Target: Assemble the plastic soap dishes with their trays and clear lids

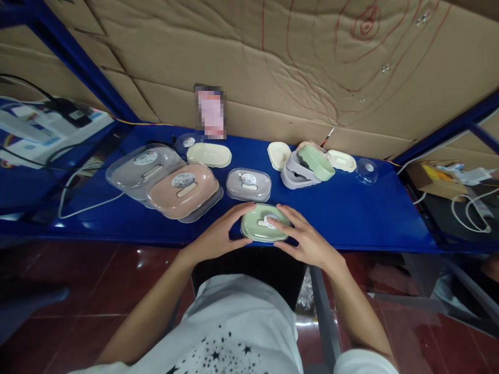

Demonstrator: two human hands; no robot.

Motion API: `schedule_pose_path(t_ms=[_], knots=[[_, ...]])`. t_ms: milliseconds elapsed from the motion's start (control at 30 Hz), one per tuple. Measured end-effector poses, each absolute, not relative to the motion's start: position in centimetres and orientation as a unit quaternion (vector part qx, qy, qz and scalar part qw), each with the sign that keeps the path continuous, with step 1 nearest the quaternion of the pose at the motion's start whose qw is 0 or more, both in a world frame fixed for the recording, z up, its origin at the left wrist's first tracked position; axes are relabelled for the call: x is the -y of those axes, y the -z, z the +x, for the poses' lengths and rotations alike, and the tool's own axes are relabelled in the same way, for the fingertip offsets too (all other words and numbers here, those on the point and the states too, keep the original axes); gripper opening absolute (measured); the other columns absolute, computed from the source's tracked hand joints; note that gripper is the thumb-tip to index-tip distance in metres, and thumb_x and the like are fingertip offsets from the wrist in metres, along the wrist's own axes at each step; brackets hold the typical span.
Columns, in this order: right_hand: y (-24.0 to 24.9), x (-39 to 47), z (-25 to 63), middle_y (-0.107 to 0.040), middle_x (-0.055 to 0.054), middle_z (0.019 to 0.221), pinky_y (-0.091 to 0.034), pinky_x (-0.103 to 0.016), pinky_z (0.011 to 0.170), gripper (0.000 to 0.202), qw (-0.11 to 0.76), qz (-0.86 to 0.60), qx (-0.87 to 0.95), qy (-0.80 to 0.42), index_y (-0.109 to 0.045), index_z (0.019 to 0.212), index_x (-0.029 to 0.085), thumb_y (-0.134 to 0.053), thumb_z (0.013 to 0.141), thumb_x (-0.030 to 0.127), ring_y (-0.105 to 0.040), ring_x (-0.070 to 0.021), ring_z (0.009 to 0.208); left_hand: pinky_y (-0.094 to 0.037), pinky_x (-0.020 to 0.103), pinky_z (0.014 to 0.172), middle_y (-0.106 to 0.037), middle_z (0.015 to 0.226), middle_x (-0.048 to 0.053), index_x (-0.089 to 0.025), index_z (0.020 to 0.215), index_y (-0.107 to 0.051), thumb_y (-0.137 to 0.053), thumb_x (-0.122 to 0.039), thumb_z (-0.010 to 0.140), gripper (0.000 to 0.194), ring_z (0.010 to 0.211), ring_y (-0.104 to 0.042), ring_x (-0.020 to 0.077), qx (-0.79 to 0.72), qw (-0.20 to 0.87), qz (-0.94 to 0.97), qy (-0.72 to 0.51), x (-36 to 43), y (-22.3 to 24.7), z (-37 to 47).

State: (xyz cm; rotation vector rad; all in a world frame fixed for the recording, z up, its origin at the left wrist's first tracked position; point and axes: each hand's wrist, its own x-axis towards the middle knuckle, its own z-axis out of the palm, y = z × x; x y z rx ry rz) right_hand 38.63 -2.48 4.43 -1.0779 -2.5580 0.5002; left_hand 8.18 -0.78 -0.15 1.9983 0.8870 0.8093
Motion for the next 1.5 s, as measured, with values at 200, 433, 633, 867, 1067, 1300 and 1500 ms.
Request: schedule_pose_path(t_ms=[200,433,633,867,1067,1300,1500], knots=[[-4.7,2.1,38.3,-0.037,-0.008,0.176,-0.048,-0.066,0.123,0.072,0.154,-0.371,0.904,-0.147,-0.045,0.166,0.041,-0.073,0.100,0.036,-0.041,-0.0368,0.159,-0.040,0.057,0.130,-0.046,0.170,0.011,-0.034,0.165,-0.037,-0.080,-0.029,0.092,0.084,0.156,-0.048,0.0316,-0.356,0.395,0.782,-0.324,0.8,0.1,8.2],[-4.3,2.1,38.0,-0.037,-0.010,0.175,-0.048,-0.067,0.122,0.074,0.162,-0.361,0.911,-0.117,-0.043,0.166,0.041,-0.073,0.099,0.032,-0.042,-0.0373,0.159,-0.038,0.056,0.132,-0.044,0.171,0.011,-0.033,0.164,-0.039,-0.079,-0.027,0.093,0.082,0.158,-0.045,0.0306,-0.357,0.402,0.780,-0.320,0.8,-0.1,8.1],[-4.4,2.0,37.7,-0.045,-0.010,0.168,-0.051,-0.069,0.116,0.074,0.175,-0.371,0.905,-0.115,-0.048,0.162,0.043,-0.076,0.095,0.031,-0.048,-0.0409,0.151,-0.039,0.057,0.131,-0.044,0.171,0.010,-0.034,0.164,-0.038,-0.078,-0.026,0.093,0.083,0.158,-0.045,0.0323,-0.352,0.404,0.780,-0.324,0.8,-0.2,8.1],[-4.5,1.8,37.7,-0.046,-0.010,0.163,-0.051,-0.068,0.116,0.073,0.169,-0.376,0.903,-0.123,-0.050,0.161,0.045,-0.078,0.094,0.034,-0.050,-0.0405,0.146,-0.041,0.058,0.130,-0.046,0.169,0.011,-0.034,0.165,-0.036,-0.077,-0.026,0.092,0.084,0.156,-0.047,0.0326,-0.337,0.409,0.780,-0.332,0.7,-0.1,8.1],[-4.3,1.8,37.8,-0.045,-0.008,0.162,-0.051,-0.069,0.116,0.074,0.167,-0.374,0.903,-0.130,-0.050,0.161,0.047,-0.078,0.093,0.037,-0.048,-0.0401,0.147,-0.042,0.057,0.130,-0.047,0.169,0.010,-0.035,0.165,-0.036,-0.079,-0.029,0.091,0.086,0.155,-0.048,0.0332,-0.346,0.417,0.777,-0.321,0.8,-0.2,8.1],[-2.4,2.0,38.0,-0.036,-0.006,0.175,-0.049,-0.069,0.119,0.082,0.219,-0.363,0.899,-0.112,-0.039,0.167,0.046,-0.074,0.095,0.029,-0.045,-0.0416,0.155,-0.039,0.054,0.133,-0.041,0.173,0.007,-0.038,0.166,-0.033,-0.075,-0.028,0.095,0.083,0.160,-0.042,0.0317,-0.363,0.404,0.781,-0.307,1.0,-0.1,8.2],[-1.2,2.3,38.2,-0.029,-0.004,0.179,-0.047,-0.071,0.121,0.085,0.204,-0.375,0.900,-0.087,-0.032,0.170,0.048,-0.073,0.097,0.035,-0.043,-0.0433,0.157,-0.038,0.055,0.133,-0.040,0.173,0.007,-0.039,0.167,-0.031,-0.073,-0.025,0.095,0.085,0.161,-0.040,0.0320,-0.360,0.398,0.785,-0.308,1.1,-0.1,8.2]])
